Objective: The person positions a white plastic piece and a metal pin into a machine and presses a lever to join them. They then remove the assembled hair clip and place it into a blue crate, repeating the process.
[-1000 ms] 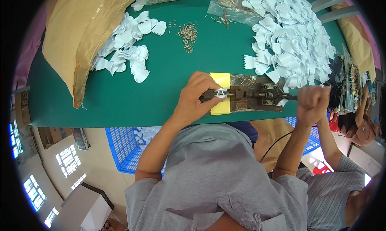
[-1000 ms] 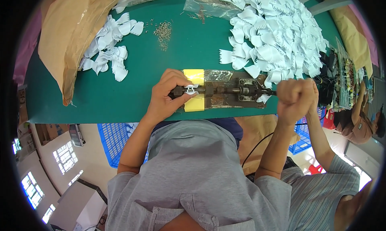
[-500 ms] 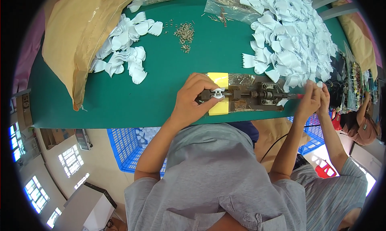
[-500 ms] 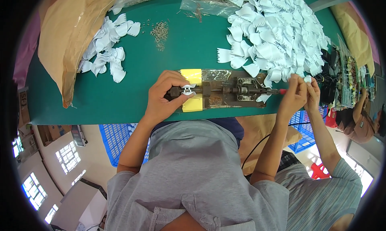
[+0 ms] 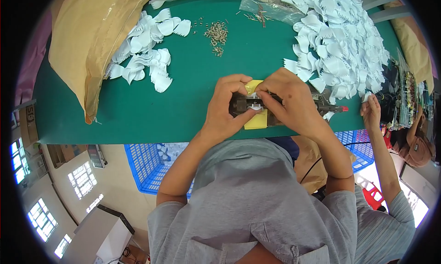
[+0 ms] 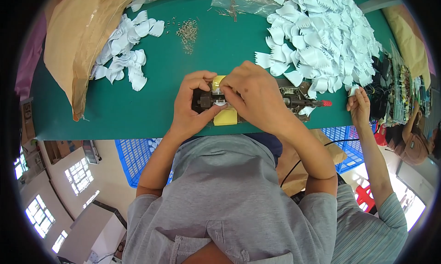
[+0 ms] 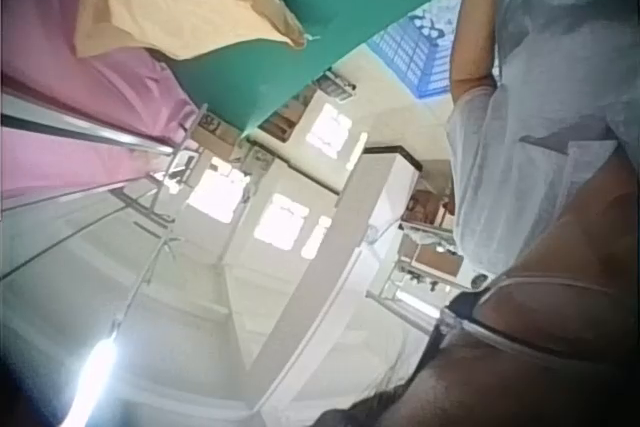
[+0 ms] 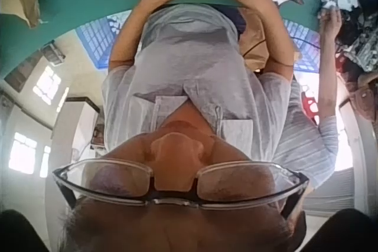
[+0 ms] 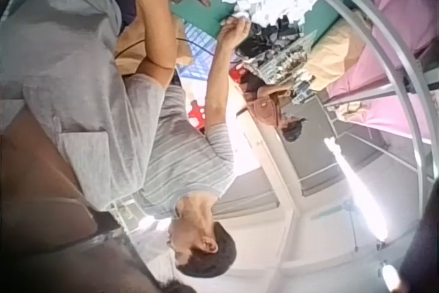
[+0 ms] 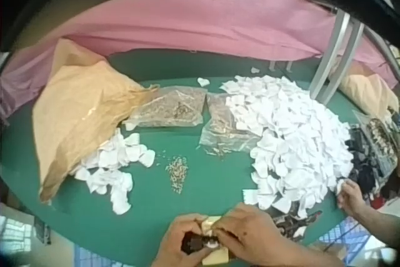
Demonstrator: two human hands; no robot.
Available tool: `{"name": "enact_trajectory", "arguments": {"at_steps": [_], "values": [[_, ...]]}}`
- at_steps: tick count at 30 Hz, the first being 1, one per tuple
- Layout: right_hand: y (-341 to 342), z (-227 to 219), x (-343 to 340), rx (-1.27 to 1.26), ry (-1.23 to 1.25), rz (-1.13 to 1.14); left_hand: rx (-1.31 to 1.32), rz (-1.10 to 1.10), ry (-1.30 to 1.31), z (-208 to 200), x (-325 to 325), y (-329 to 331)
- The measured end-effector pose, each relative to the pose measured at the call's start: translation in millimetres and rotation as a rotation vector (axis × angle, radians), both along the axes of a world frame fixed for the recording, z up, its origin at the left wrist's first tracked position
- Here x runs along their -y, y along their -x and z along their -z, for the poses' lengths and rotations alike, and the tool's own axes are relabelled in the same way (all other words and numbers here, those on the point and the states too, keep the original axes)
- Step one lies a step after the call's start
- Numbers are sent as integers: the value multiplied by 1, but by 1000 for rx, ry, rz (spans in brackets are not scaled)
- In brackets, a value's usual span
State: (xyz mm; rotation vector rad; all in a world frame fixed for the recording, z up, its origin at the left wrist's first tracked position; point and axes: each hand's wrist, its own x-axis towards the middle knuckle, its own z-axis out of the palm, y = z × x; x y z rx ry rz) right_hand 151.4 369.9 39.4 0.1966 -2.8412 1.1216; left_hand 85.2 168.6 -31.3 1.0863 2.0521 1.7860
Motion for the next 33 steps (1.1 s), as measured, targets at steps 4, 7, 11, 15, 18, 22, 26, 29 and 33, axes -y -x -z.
{"name": "enact_trajectory", "arguments": {"at_steps": [4,7,11,15,18,22,26,29,33], "values": [[22,9,-12,-126,50,222,-71,-63,-30,-4,-1,0],[34,11,-23,-195,-144,298,-186,-94,51,-4,3,1],[7,-5,-9,-55,77,-28,-177,-115,48,1,1,1],[-5,-7,-1,53,141,-131,-90,-95,-8,2,1,3],[-2,-4,-3,84,159,-125,-98,-85,3,2,3,3],[24,-14,-21,489,373,-176,-83,-81,4,2,1,2],[70,-15,-32,661,277,-431,-74,-71,28,0,1,3],[91,-11,-33,750,228,-605,-95,-64,65,-2,2,3],[111,2,-34,941,302,-766,-99,-74,66,-4,0,3]]}}
